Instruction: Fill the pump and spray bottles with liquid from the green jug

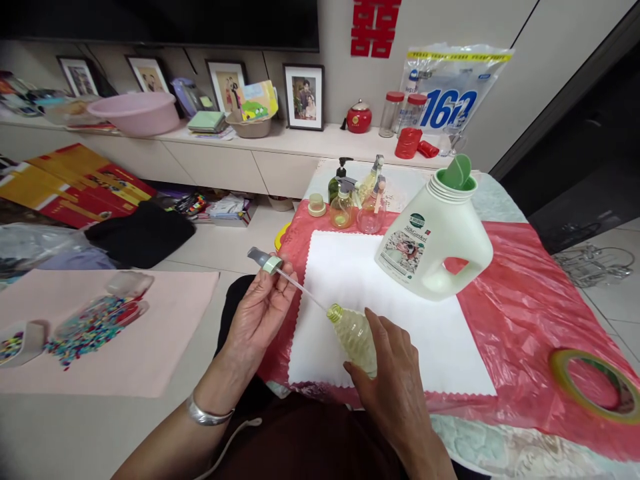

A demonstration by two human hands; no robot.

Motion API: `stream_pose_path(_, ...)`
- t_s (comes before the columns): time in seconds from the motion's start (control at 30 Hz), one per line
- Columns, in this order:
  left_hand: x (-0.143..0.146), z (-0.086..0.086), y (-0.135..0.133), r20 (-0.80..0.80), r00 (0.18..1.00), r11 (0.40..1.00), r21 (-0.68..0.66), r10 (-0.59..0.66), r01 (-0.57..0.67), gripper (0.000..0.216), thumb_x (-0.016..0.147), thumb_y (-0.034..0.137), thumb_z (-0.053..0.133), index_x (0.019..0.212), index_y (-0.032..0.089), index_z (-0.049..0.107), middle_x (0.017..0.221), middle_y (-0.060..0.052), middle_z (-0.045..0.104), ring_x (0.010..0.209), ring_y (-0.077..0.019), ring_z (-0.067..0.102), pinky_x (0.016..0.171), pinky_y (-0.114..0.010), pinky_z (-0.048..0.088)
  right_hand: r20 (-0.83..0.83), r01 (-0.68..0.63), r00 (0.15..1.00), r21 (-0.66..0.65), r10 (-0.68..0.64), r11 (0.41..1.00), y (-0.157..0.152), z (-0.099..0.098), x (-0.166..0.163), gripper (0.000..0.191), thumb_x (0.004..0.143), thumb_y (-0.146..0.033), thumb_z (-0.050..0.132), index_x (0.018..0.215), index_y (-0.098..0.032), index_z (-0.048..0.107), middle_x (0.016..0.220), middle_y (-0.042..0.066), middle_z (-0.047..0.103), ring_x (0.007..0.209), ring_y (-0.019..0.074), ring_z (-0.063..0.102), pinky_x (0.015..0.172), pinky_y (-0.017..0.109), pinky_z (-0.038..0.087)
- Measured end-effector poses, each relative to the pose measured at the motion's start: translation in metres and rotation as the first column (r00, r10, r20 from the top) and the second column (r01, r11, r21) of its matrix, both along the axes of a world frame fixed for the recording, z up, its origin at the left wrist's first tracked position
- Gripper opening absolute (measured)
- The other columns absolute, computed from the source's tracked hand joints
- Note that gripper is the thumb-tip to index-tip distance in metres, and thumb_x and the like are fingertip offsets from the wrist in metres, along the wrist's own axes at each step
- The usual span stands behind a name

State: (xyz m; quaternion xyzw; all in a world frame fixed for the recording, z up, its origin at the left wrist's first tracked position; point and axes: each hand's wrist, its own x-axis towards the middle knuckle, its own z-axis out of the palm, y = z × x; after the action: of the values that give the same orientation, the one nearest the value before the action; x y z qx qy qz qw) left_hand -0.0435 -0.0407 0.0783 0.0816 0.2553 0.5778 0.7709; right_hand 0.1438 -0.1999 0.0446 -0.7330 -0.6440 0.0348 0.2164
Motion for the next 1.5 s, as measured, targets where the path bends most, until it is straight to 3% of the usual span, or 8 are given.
stream_pose_path(0.13, 0.005, -0.004, -0.006, -0.022, 0.999, 0.997, 0.068, -0.035, 0.037, 0.035, 0.093, 0.007, 0.063, 0.123, 0.024, 0.067, 0.107, -0.002, 0.078, 0.096, -0.0126, 0.073, 0.109, -0.033, 0.050, -0.027, -0.020, 0.999, -0.003, 0.020, 1.000, 0.003, 0.004, -0.006, 0.075, 0.090, -0.038, 0.062, 0.157, -0.031, 0.027, 0.141, 0.010, 0.051, 0.126, 0.0306, 0.050, 0.095, 0.050, 0.051)
stream_pose_path(0.3, 0.011, -0.010, -0.017, -0.063, 0.989, 0.985, 0.106, -0.133, 0.139, 0.031, 0.083, 0.015, 0.079, 0.113, 0.019, 0.071, 0.110, -0.004, 0.077, 0.096, -0.0154, 0.073, 0.098, -0.029, 0.055, -0.066, -0.035, 0.997, 0.017, 0.036, 0.999, 0.006, 0.006, -0.014, 0.074, 0.090, -0.037, 0.062, 0.156, -0.030, 0.028, 0.139, 0.011, 0.051, 0.125, 0.0307, 0.051, 0.097, 0.050, 0.051)
stream_pose_path(0.57, 0.026, -0.018, -0.040, -0.143, 0.953, 0.950, 0.129, -0.268, 0.286, 0.039, 0.072, 0.028, 0.091, 0.106, 0.019, 0.074, 0.113, -0.007, 0.077, 0.112, -0.0241, 0.070, 0.104, -0.035, 0.045, -0.118, -0.020, 0.993, 0.077, 0.029, 0.997, 0.015, 0.008, -0.021, 0.075, 0.091, -0.040, 0.063, 0.156, -0.029, 0.027, 0.141, 0.011, 0.050, 0.125, 0.0307, 0.050, 0.098, 0.051, 0.050)
stream_pose_path(0.9, 0.030, -0.016, -0.047, -0.162, 0.949, 0.946, 0.137, -0.270, 0.293, 0.037, 0.077, 0.036, 0.087, 0.105, 0.017, 0.074, 0.107, -0.009, 0.078, 0.105, -0.0218, 0.070, 0.096, -0.033, 0.047, -0.118, -0.022, 0.993, 0.087, 0.032, 0.996, 0.017, 0.006, -0.026, 0.076, 0.092, -0.043, 0.063, 0.157, -0.026, 0.026, 0.141, 0.013, 0.050, 0.123, 0.0316, 0.051, 0.097, 0.052, 0.050)
stream_pose_path(1.13, 0.032, -0.017, -0.044, -0.119, 0.964, 0.961, 0.113, -0.240, 0.253, 0.040, 0.065, 0.032, 0.095, 0.098, 0.019, 0.075, 0.096, -0.003, 0.075, 0.099, -0.0177, 0.070, 0.100, -0.032, 0.049, -0.158, -0.026, 0.986, 0.115, 0.044, 0.993, 0.016, 0.004, -0.029, 0.077, 0.091, -0.046, 0.064, 0.157, -0.026, 0.029, 0.138, 0.011, 0.053, 0.120, 0.0294, 0.054, 0.094, 0.049, 0.052)
stream_pose_path(1.33, 0.026, -0.018, -0.040, -0.177, 0.944, 0.946, 0.116, -0.280, 0.303, 0.029, 0.065, 0.036, 0.094, 0.074, 0.017, 0.074, 0.094, -0.004, 0.074, 0.094, -0.0226, 0.071, 0.093, -0.038, 0.052, -0.223, -0.047, 0.972, 0.112, 0.072, 0.993, 0.012, 0.003, -0.026, 0.076, 0.092, -0.048, 0.064, 0.156, -0.027, 0.030, 0.138, 0.009, 0.053, 0.121, 0.0263, 0.055, 0.095, 0.045, 0.054)
stream_pose_path(1.5, 0.017, -0.014, -0.035, -0.357, 0.886, 0.914, 0.161, -0.297, 0.372, 0.040, 0.066, 0.038, 0.094, 0.100, 0.021, 0.080, 0.093, -0.003, 0.076, 0.090, -0.0188, 0.069, 0.090, -0.033, 0.049, -0.176, -0.052, 0.982, 0.106, 0.070, 0.993, 0.011, 0.004, -0.023, 0.074, 0.092, -0.048, 0.063, 0.156, -0.027, 0.031, 0.136, 0.009, 0.055, 0.119, 0.0275, 0.055, 0.093, 0.046, 0.054)
